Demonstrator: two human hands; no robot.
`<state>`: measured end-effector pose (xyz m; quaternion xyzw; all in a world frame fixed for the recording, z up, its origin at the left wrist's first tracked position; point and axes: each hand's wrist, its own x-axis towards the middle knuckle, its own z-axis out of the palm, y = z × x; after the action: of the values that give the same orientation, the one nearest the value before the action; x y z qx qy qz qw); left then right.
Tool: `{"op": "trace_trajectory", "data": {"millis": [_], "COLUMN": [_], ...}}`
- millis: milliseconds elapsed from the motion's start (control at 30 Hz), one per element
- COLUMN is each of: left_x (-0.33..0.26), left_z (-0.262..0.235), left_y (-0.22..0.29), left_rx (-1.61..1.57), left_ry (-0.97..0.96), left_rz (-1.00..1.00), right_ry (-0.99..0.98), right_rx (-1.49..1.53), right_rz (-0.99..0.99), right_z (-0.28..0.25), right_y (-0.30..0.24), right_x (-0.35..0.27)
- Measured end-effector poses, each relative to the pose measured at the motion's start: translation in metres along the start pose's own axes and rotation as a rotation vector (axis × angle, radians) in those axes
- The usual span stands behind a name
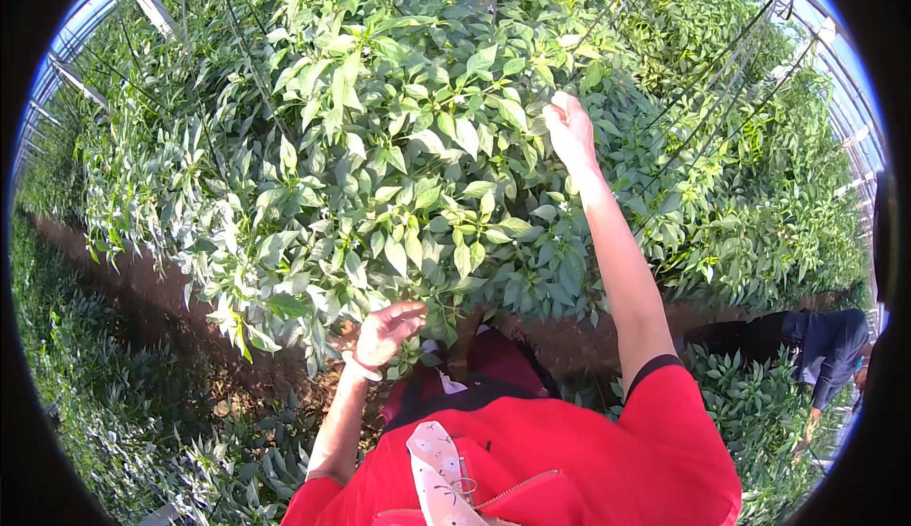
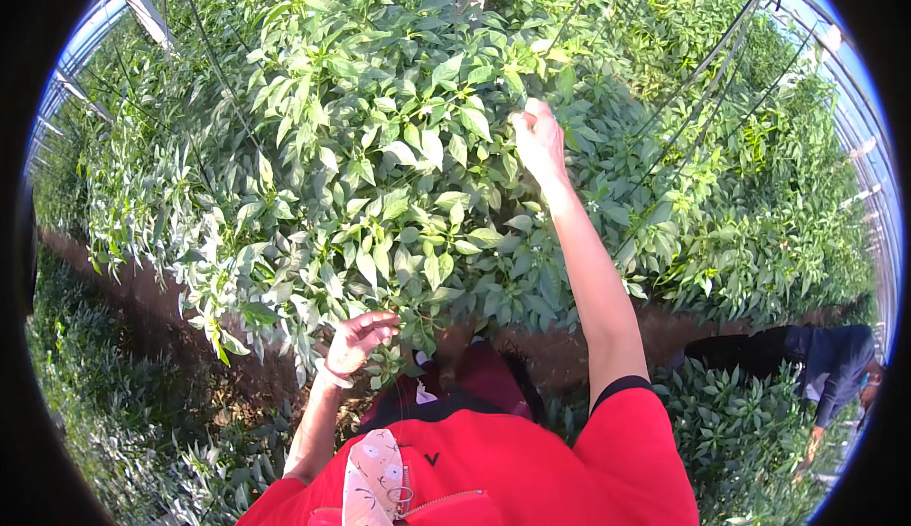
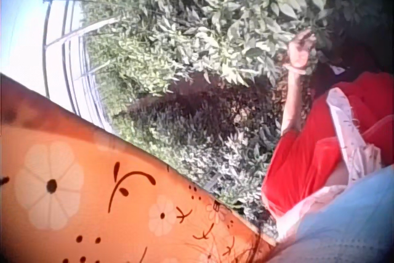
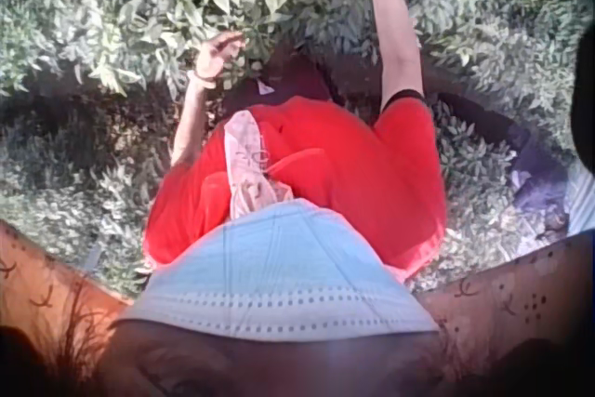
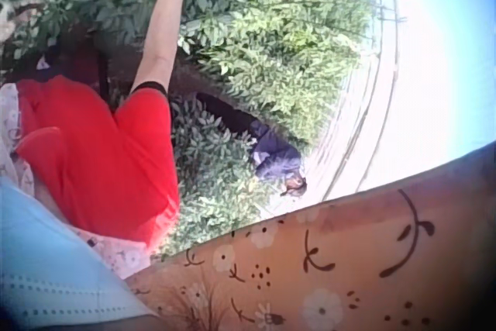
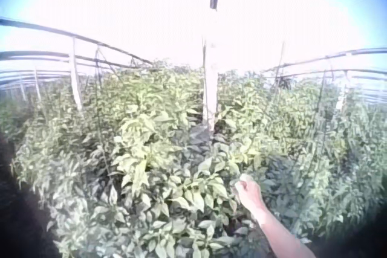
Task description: The person trims leaves and small branches from pepper plants in a greenhouse using their hands. They move along the row, reaching into the foliage to remove excess growth and place the cuttings on the ground.
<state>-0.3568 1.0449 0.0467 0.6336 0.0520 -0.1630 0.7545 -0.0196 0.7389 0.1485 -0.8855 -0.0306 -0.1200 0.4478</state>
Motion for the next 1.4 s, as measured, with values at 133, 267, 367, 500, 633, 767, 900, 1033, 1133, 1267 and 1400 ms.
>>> {"op": "trace_trajectory", "data": {"millis": [133, 267, 367, 500, 633, 767, 900, 1033, 1133, 1267, 1400], "left_x": [0.025, 0.046, 0.081, 0.160, 0.240, 0.344, 0.393, 0.407, 0.397, 0.394, 0.373], "left_z": [0.039, 0.074, 0.098, 0.143, 0.172, 0.124, 0.068, 0.000, -0.010, 0.016, 0.086], "left_y": [-0.003, 0.011, 0.032, 0.039, 0.066, 0.105, 0.168, 0.190, 0.197, 0.187, 0.176], "left_rx": [-0.019, -0.013, 0.027, 0.050, 0.131, 0.394, 0.904, 0.862, 0.883, 0.767, 0.664], "left_ry": [-0.147, -0.205, -0.278, -0.276, -0.140, 0.091, 0.267, 0.431, 0.589, 0.665, 0.608], "left_rz": [0.038, 0.011, -0.001, 0.148, 0.292, 0.643, 0.496, 0.755, 0.751, 0.859, 0.922], "right_ry": [0.129, -0.406, -0.338, -0.378, -0.474, -0.182, 0.116, 0.114, 0.071, 0.023, -0.065], "right_rx": [0.072, 0.124, 0.134, 0.035, 0.164, 0.167, -0.036, 0.006, -0.072, 0.086, 0.119], "right_rz": [0.033, 0.034, -0.020, -0.051, -0.037, -0.066, 0.045, 0.153, 0.154, 0.080, 0.050], "right_z": [-0.019, -0.061, -0.074, -0.039, -0.034, -0.058, -0.092, -0.119, -0.132, -0.137, -0.143], "right_y": [0.050, 0.018, 0.033, 0.035, 0.033, 0.079, 0.093, 0.096, 0.101, 0.124, 0.121], "right_x": [0.071, 0.088, 0.097, 0.089, 0.079, 0.081, 0.079, 0.090, 0.093, 0.095, 0.089]}}
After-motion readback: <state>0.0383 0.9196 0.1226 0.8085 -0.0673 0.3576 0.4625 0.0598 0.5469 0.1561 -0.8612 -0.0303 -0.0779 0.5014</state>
